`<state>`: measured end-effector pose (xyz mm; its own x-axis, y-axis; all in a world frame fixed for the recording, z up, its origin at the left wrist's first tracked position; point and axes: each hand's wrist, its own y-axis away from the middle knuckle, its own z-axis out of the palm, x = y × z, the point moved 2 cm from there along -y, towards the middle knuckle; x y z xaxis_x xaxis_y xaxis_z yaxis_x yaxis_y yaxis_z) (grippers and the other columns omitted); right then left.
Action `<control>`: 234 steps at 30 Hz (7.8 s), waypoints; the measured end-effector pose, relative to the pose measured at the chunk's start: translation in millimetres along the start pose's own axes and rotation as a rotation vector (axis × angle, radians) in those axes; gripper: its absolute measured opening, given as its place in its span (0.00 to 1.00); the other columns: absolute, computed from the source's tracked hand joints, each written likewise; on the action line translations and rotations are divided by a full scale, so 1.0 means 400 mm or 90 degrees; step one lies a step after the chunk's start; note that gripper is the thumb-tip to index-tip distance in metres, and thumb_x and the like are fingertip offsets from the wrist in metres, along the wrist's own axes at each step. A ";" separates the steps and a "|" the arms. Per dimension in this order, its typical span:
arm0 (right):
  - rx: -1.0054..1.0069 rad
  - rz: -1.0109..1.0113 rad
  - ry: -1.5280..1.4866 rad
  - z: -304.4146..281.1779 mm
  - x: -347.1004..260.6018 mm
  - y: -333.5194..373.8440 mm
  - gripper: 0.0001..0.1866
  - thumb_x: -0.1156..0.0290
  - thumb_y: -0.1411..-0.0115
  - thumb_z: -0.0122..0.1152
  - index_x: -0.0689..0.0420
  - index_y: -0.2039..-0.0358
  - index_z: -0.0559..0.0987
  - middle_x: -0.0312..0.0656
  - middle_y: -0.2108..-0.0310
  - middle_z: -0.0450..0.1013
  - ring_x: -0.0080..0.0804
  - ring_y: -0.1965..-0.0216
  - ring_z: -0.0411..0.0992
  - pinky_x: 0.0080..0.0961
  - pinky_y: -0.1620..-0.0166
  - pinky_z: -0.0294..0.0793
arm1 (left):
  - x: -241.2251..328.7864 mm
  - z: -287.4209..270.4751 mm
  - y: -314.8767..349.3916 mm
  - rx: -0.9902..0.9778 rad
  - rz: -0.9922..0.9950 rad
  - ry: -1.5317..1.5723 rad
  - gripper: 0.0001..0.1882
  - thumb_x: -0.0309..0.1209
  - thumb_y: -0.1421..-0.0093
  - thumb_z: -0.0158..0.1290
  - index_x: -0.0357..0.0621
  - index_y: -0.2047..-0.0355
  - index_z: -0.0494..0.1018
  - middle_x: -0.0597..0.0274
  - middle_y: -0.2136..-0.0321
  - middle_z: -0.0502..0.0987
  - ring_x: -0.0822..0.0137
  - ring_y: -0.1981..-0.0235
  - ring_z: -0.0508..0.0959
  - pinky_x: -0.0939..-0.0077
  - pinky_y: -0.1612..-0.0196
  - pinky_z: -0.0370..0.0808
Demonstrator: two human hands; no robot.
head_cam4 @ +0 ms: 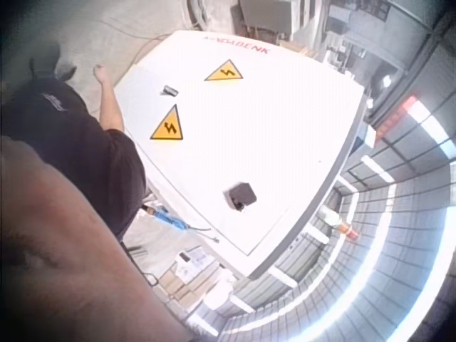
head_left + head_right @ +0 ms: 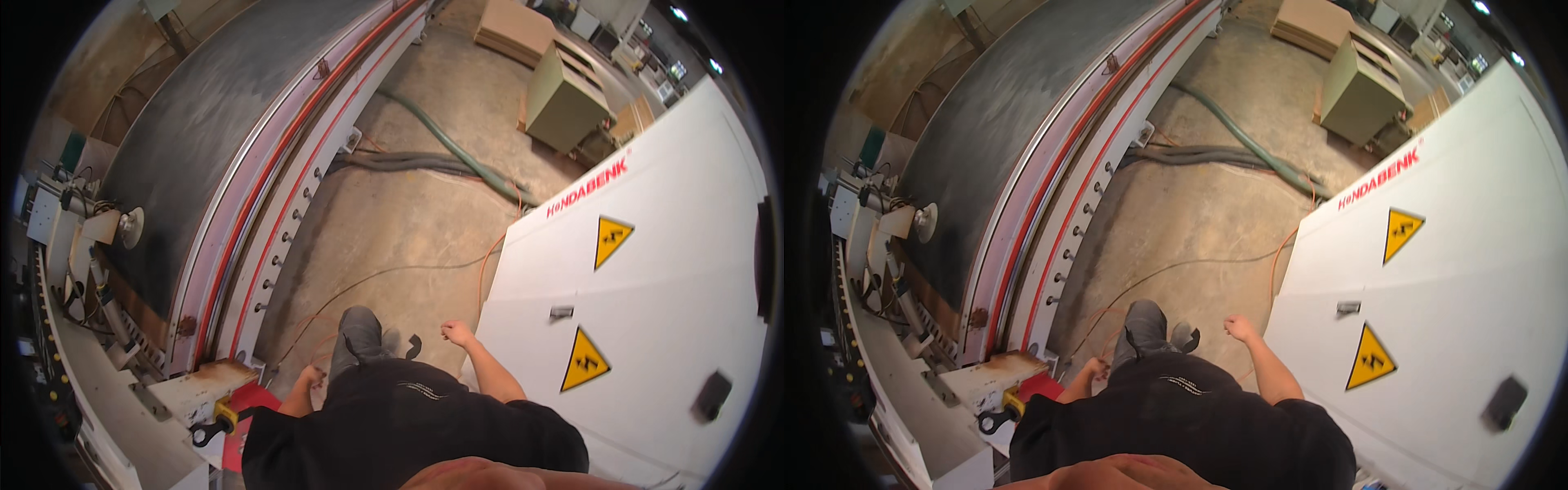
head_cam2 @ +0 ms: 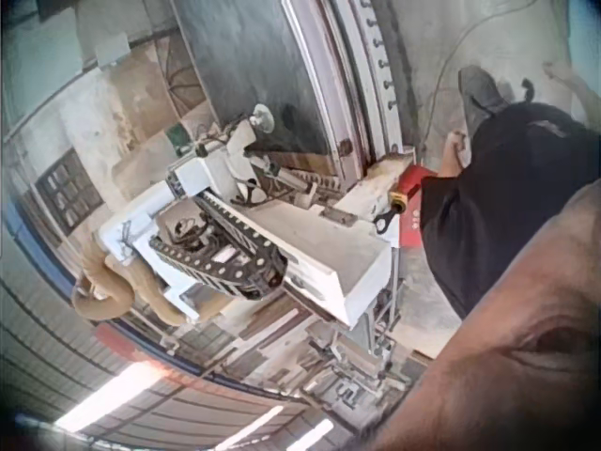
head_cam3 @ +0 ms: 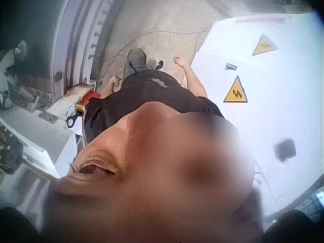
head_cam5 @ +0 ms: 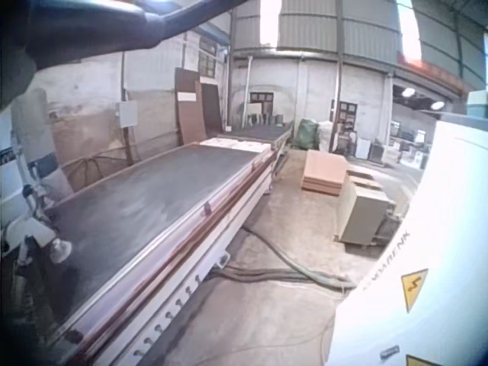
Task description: The person operates a manual pallet jack to move a stack of wooden boards across a workshop floor. They then place the boards onto a large industrial machine and put on work gloves.
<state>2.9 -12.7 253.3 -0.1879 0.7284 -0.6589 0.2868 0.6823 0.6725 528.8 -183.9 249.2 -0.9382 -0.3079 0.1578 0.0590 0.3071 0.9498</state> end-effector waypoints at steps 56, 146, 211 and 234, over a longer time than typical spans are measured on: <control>0.313 -0.525 0.723 -2.402 -3.392 -4.014 0.24 0.61 0.37 0.60 0.70 0.50 0.77 0.63 0.50 0.74 0.61 0.48 0.72 0.48 0.44 0.71 | 3.275 -2.264 -0.765 1.028 -0.719 0.471 0.31 0.40 0.40 0.57 0.30 0.43 0.66 0.31 0.38 0.62 0.37 0.32 0.57 0.45 0.31 0.55; 0.544 -0.450 0.427 -2.371 -3.420 -3.968 0.24 0.60 0.40 0.57 0.62 0.47 0.75 0.52 0.48 0.71 0.51 0.43 0.65 0.49 0.38 0.60 | 3.320 -2.306 -0.794 1.052 -0.836 0.387 0.28 0.44 0.39 0.50 0.32 0.48 0.74 0.38 0.48 0.75 0.44 0.42 0.72 0.51 0.39 0.69; 0.600 -0.406 0.533 -2.236 -3.466 -3.975 0.18 0.60 0.40 0.54 0.52 0.51 0.77 0.49 0.53 0.75 0.51 0.48 0.70 0.51 0.46 0.69 | 3.224 -2.411 -0.825 1.093 -0.828 0.354 0.25 0.39 0.41 0.50 0.31 0.50 0.73 0.38 0.48 0.74 0.42 0.42 0.70 0.48 0.39 0.67; 0.480 -0.528 0.505 -2.250 -3.484 -3.992 0.24 0.59 0.41 0.53 0.57 0.47 0.77 0.54 0.51 0.76 0.56 0.51 0.74 0.55 0.50 0.73 | 3.244 -2.454 -0.795 1.239 -0.787 0.451 0.23 0.34 0.44 0.53 0.30 0.52 0.72 0.36 0.45 0.70 0.40 0.37 0.64 0.46 0.33 0.60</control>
<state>-1038.8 -2061.1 401.0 -0.9614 0.1416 -0.2358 0.2166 0.9180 -0.3322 -372.7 -1565.3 416.8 -0.0498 -0.9246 0.3776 -0.8376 -0.1673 -0.5200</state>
